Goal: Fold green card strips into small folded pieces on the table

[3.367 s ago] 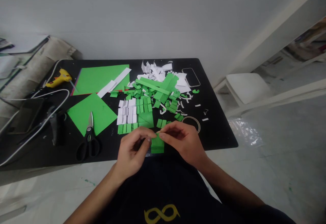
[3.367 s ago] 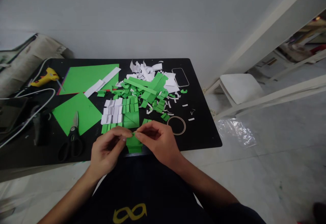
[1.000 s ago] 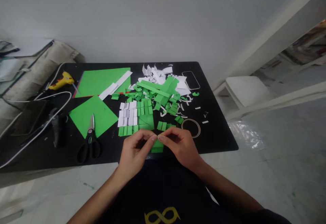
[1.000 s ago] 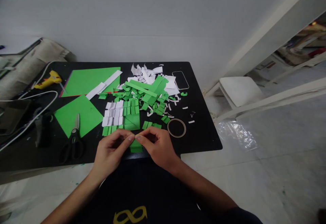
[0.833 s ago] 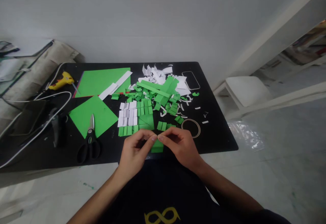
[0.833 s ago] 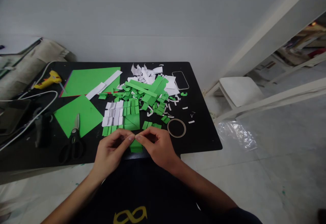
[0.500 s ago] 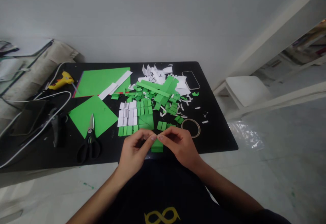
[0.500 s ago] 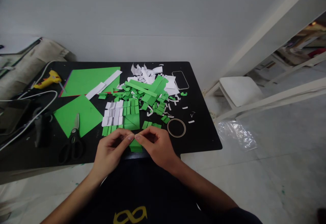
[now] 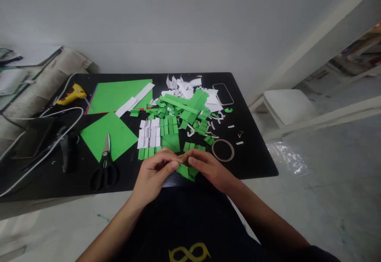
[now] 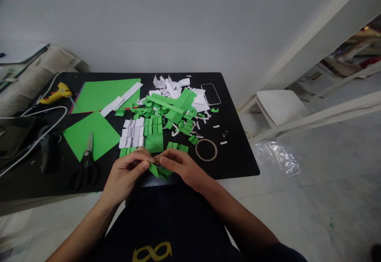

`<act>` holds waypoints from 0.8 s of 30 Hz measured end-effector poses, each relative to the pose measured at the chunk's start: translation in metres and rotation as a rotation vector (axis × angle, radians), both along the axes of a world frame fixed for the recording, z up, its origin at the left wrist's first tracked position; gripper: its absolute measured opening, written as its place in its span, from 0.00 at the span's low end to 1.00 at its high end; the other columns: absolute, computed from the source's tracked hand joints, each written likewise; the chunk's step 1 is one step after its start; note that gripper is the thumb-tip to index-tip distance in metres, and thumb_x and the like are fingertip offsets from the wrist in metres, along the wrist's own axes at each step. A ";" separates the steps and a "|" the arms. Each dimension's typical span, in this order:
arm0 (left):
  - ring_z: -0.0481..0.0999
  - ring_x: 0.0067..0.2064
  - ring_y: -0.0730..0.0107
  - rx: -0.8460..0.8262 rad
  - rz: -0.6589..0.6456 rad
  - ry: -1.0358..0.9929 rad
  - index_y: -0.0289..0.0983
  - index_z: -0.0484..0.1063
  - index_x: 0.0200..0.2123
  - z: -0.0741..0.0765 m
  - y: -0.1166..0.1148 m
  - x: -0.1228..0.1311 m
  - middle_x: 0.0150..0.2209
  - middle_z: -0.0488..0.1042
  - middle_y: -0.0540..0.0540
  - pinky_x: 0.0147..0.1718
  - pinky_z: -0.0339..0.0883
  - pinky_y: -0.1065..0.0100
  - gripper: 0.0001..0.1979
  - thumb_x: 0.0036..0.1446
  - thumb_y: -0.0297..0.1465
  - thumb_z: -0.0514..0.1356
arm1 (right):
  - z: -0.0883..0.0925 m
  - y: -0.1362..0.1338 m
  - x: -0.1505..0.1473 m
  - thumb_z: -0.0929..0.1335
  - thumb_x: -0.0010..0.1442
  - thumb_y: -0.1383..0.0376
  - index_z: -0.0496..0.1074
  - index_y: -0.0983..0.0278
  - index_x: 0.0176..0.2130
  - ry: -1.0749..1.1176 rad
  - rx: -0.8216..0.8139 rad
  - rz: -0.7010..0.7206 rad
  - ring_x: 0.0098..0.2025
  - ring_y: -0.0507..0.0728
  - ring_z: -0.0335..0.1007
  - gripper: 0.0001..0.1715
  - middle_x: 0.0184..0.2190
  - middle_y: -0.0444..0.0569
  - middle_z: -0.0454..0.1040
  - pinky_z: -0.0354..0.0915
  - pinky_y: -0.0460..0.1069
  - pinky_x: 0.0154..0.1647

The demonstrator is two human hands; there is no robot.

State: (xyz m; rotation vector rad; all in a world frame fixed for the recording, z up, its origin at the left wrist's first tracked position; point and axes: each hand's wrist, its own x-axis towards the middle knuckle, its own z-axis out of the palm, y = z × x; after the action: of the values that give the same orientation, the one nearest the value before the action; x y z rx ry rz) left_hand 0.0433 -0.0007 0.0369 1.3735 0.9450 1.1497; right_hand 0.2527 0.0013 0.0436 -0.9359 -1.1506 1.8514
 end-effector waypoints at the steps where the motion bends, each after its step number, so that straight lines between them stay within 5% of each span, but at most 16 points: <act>1: 0.78 0.36 0.68 -0.015 -0.017 -0.009 0.42 0.86 0.38 0.000 0.000 -0.001 0.34 0.80 0.47 0.36 0.71 0.69 0.07 0.66 0.37 0.68 | -0.003 0.001 0.001 0.78 0.62 0.47 0.82 0.60 0.41 0.020 -0.057 0.024 0.49 0.58 0.77 0.20 0.40 0.46 0.81 0.67 0.53 0.57; 7: 0.79 0.37 0.67 -0.071 -0.114 0.005 0.41 0.85 0.39 0.000 0.002 -0.004 0.37 0.81 0.45 0.36 0.72 0.69 0.10 0.68 0.39 0.67 | -0.005 0.001 0.002 0.85 0.49 0.52 0.81 0.63 0.42 0.126 -0.375 0.128 0.39 0.56 0.78 0.26 0.38 0.46 0.80 0.75 0.52 0.45; 15: 0.82 0.42 0.64 -0.152 -0.189 0.073 0.40 0.85 0.43 0.002 0.002 -0.007 0.40 0.84 0.43 0.42 0.74 0.67 0.11 0.68 0.40 0.66 | -0.004 0.003 0.000 0.86 0.45 0.56 0.81 0.63 0.36 0.080 -0.425 0.145 0.32 0.50 0.72 0.23 0.30 0.40 0.76 0.72 0.47 0.36; 24: 0.76 0.34 0.68 -0.326 -0.225 0.040 0.39 0.80 0.46 0.008 0.003 -0.008 0.33 0.78 0.47 0.33 0.69 0.70 0.12 0.65 0.40 0.68 | -0.008 0.001 -0.002 0.88 0.39 0.61 0.83 0.63 0.33 -0.001 -0.391 0.061 0.30 0.49 0.71 0.23 0.27 0.39 0.77 0.66 0.47 0.37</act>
State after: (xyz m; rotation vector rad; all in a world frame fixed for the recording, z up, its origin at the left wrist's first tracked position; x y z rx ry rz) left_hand 0.0349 0.0026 0.0451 1.2043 0.9334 0.7635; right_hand 0.2510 0.0023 0.0358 -1.1244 -0.8375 2.1716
